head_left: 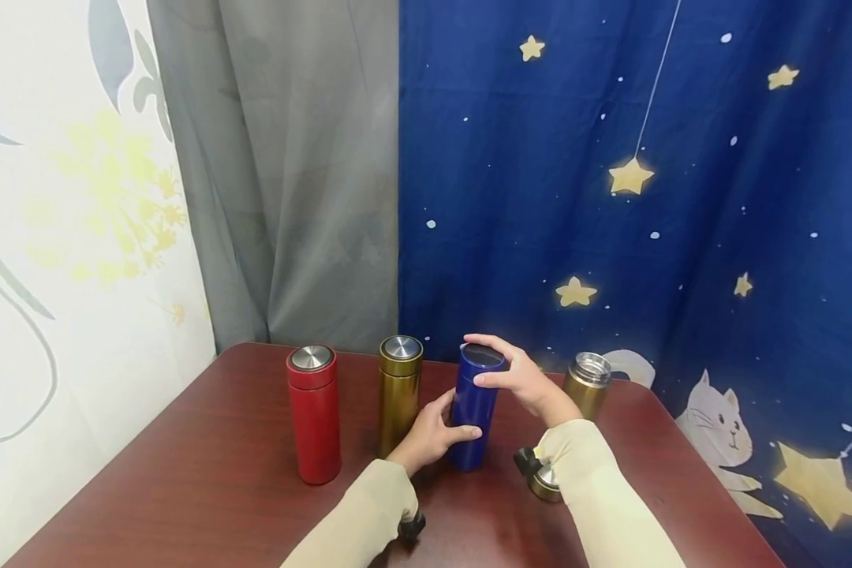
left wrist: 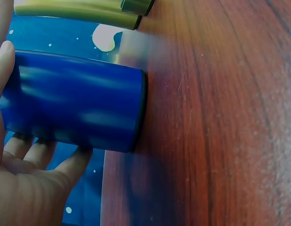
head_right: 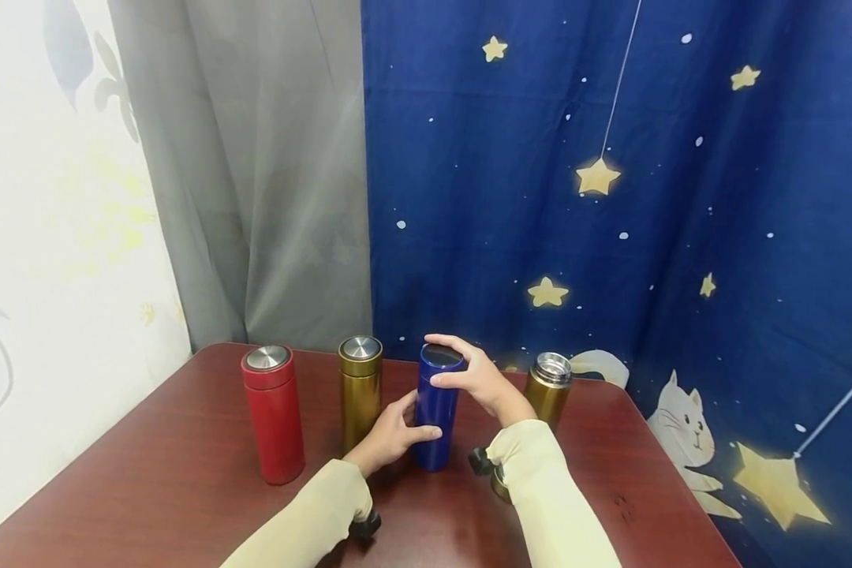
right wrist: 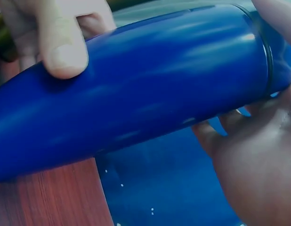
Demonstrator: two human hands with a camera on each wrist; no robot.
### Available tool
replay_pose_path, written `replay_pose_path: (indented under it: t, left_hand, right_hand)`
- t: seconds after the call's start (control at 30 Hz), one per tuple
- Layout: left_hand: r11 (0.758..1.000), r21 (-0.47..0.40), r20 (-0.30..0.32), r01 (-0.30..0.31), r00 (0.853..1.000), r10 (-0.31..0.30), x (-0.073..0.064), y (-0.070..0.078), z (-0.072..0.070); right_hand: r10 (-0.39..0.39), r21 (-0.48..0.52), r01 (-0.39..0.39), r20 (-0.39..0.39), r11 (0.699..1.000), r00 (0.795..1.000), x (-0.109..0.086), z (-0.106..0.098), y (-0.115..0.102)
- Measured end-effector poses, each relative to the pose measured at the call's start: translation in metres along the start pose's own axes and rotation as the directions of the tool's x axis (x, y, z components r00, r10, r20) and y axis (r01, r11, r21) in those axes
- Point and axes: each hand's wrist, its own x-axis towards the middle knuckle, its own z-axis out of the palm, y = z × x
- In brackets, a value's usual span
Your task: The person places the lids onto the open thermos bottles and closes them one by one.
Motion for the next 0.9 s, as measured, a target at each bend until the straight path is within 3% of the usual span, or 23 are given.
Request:
replay_pose_path:
  t: [0.1, 0.2, 0.37, 0.53, 0.7, 0.87, 0.9]
  left_hand:
    - [1.000, 0.009, -0.003, 0.007, 1.000, -0.006, 0.004, -0.013, 0.002]
    - [1.000, 0.024, -0.010, 0.012, 1.000, -0.011, 0.006, -0.019, 0.003]
    - [0.999, 0.033, -0.016, -0.003, 1.000, 0.003, 0.005, -0.020, 0.003]
    - [0.999, 0.049, -0.026, -0.007, 1.000, 0.008, 0.004, -0.019, 0.005]
    - [0.999, 0.042, -0.052, -0.024, 0.998, 0.026, 0.002, -0.015, 0.006]
    - [0.999, 0.033, -0.053, -0.037, 0.998, 0.039, -0.007, 0.011, 0.005]
    - [0.999, 0.038, -0.055, -0.034, 0.998, 0.036, -0.007, 0.011, 0.006]
  right_hand:
    - [0.006, 0.009, -0.006, 0.000, 1.000, 1.000, 0.000, -0.001, -0.001]
    - [0.006, -0.054, -0.008, -0.037, 0.999, 0.999, 0.000, 0.001, -0.003]
    - [-0.005, -0.178, -0.015, -0.111, 0.984, 0.994, -0.002, 0.010, -0.012]
    - [-0.064, -0.288, 0.010, -0.177, 0.958, 0.982, -0.006, 0.022, -0.027]
    - [-0.101, -0.418, -0.030, -0.289, 0.908, 0.952, -0.003, 0.024, -0.011]
    - [-0.134, -0.495, -0.085, -0.391, 0.865, 0.910, -0.002, 0.027, 0.004]
    - [-0.146, -0.504, -0.086, -0.404, 0.859, 0.903, -0.003, 0.028, 0.005]
